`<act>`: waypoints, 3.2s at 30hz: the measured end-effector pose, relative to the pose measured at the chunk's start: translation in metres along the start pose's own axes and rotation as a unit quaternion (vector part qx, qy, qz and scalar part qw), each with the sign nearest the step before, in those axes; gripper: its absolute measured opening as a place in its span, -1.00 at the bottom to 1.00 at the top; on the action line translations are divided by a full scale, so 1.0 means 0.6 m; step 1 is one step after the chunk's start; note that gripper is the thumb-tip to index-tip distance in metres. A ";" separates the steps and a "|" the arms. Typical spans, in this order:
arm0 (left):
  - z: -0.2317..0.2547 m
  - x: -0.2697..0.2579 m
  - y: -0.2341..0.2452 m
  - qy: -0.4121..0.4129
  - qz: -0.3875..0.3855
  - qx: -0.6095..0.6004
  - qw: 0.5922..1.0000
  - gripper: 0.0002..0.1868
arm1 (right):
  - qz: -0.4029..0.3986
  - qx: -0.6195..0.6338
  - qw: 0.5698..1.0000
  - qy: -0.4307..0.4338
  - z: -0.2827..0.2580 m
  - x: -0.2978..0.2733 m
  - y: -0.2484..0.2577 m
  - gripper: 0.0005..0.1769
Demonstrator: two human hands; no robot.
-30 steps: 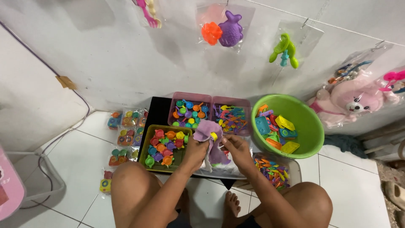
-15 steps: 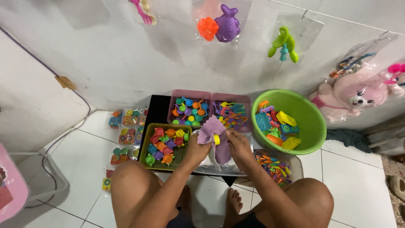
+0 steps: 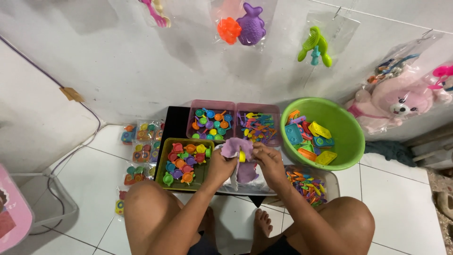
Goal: Cleaning small plastic toys with a purple cloth and sorting them into different containers.
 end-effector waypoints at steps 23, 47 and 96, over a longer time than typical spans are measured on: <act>0.026 -0.035 0.008 -0.072 0.008 0.008 0.997 -0.65 | -0.049 -0.099 0.994 0.021 0.050 -0.001 -0.001 -0.86; -0.008 0.014 -0.004 -0.121 -0.031 -0.045 0.991 -0.72 | -0.148 -0.043 0.985 0.083 0.004 -0.001 -0.041 -0.70; 0.057 -0.066 -0.009 -0.287 -0.057 -0.084 0.953 -0.78 | -0.102 -0.198 0.936 0.273 -0.085 -0.012 -0.039 -0.71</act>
Point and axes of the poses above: each hand's wrist, its own x-axis towards the middle knuckle, its own y-axis out of the back of the hand, z = x × y, the point moved 9 cm from there along x, towards the middle knuckle, and after that the axes turned 15 degrees about y, right-handed, at the moved point
